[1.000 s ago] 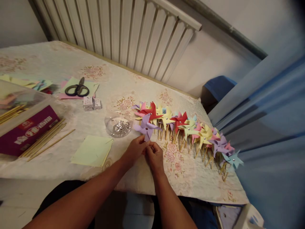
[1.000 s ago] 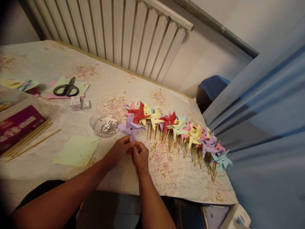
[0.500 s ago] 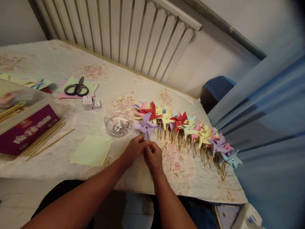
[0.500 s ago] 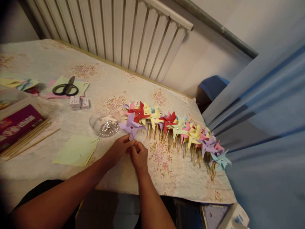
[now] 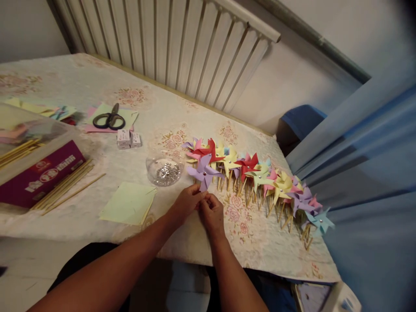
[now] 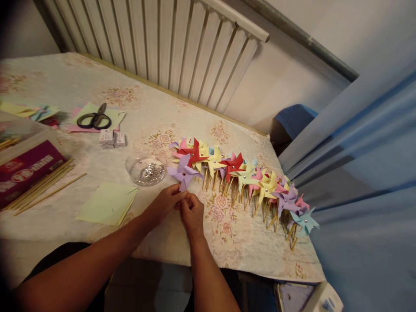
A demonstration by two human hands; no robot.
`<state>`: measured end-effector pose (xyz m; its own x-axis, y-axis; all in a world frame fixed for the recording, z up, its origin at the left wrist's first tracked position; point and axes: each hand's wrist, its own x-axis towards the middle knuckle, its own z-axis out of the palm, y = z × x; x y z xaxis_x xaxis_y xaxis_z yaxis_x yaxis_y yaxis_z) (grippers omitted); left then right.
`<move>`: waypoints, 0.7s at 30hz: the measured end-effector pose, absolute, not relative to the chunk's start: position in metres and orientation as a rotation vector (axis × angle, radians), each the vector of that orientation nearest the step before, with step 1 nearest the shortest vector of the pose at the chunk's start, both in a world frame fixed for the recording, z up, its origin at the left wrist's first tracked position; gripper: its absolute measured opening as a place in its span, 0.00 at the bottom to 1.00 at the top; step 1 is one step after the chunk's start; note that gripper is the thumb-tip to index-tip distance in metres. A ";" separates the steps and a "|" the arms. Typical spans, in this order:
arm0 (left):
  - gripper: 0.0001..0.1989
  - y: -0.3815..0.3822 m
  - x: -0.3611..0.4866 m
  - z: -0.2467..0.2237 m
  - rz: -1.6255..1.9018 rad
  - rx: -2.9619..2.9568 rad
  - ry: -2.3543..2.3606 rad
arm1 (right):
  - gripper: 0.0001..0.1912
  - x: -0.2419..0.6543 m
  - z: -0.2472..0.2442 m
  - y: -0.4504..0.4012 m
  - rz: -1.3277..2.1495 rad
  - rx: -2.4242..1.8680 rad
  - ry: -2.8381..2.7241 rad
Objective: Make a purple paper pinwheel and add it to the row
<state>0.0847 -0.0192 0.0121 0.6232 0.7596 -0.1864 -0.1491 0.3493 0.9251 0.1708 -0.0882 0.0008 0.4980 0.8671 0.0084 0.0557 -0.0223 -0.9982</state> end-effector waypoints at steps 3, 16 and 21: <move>0.13 -0.019 0.085 0.013 0.648 1.076 0.698 | 0.08 0.171 0.000 -0.088 0.805 -1.453 -0.843; 0.10 -0.016 0.084 0.011 0.688 1.267 0.720 | 0.09 0.173 -0.004 -0.092 0.707 -1.513 -0.901; 0.04 -0.028 0.081 0.005 0.814 1.453 0.801 | 0.09 0.178 -0.015 -0.096 0.617 -1.532 -0.911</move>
<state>0.0812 -0.0279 0.0052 0.5139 0.8575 0.0244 0.0101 -0.0345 0.9994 0.1784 -0.0965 -0.0147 0.5543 0.8249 0.1111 0.2034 -0.0048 -0.9791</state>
